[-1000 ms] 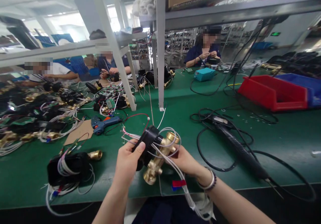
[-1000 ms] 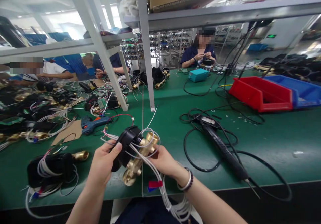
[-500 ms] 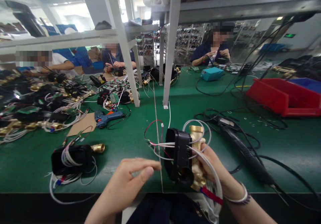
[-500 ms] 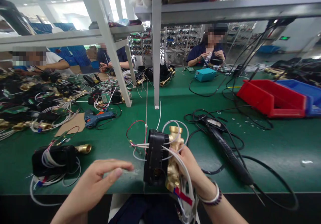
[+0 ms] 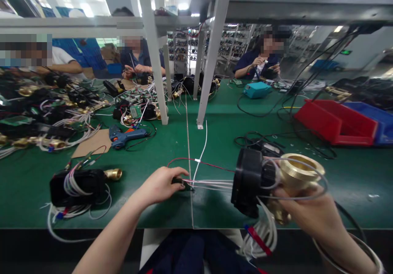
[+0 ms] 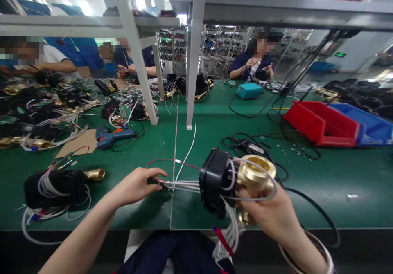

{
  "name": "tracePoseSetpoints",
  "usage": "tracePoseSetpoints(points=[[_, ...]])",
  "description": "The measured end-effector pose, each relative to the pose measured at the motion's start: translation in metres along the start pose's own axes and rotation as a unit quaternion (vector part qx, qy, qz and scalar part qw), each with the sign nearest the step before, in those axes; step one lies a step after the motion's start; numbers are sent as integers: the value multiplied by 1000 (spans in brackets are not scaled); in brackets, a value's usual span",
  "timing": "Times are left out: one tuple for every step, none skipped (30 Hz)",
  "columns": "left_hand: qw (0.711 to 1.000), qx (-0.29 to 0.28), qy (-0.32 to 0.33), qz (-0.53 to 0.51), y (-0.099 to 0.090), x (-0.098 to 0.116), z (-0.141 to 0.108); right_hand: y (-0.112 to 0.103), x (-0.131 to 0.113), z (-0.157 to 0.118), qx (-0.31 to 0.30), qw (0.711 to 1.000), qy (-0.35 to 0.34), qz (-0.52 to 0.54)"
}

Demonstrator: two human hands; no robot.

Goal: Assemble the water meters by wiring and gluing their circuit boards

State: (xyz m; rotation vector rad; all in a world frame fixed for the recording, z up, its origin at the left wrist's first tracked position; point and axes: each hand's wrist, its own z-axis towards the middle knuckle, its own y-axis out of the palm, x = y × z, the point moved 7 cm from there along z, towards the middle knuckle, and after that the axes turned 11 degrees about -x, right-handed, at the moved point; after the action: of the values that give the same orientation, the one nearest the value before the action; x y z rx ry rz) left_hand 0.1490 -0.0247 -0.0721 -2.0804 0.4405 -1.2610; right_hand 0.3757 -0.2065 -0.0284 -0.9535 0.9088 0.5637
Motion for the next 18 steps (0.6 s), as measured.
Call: tracePoseSetpoints(points=[[1000,7,10,6,-2,-1,1,-3,-4,-1,0,1000,-22,-19],[999,16,26,23,-4,-1,3,-2,-9,-2,-21,998,-43,-34],[997,29,44,49,-6,0,8,2,-14,-2,-56,995,-63,-52],[994,45,63,79,-8,0,14,10,-21,-2,-100,988,-94,-78],[989,63,78,106,-10,-1,22,20,-29,-3,-139,974,-138,-114],[985,80,88,128,-12,-3,30,31,-39,-6,-171,953,-192,-162],[981,94,96,143,-14,-5,40,45,-49,-9,-197,922,-249,-219],[978,100,103,152,-14,-8,49,61,-56,-13,-224,885,-301,-276],[977,100,109,156,-13,-10,58,77,-60,-17,-251,846,-339,-326],[976,97,115,160,-12,-12,66,94,-61,-19,-279,812,-363,-363],[974,94,123,165,-10,-13,73,110,-59,-19,-305,787,-371,-388],[972,90,131,171,-7,-13,78,124,-57,-18,-325,770,-374,-402],[971,87,137,176,-5,-13,83,136,-54,-16,-341,761,-373,-407],[970,85,140,181,-2,-13,87,146,-50,-14,-352,757,-368,-409],[969,85,142,185,0,-12,91,154,-47,-10,-359,756,-363,-409],[968,84,141,189,1,-12,94,161,-44,-7,-367,756,-356,-409],[968,82,141,191,3,-12,96,166,-41,-3,-377,756,-347,-407],[968,78,139,194,5,-11,98,170,-39,1,-387,756,-336,-407]])
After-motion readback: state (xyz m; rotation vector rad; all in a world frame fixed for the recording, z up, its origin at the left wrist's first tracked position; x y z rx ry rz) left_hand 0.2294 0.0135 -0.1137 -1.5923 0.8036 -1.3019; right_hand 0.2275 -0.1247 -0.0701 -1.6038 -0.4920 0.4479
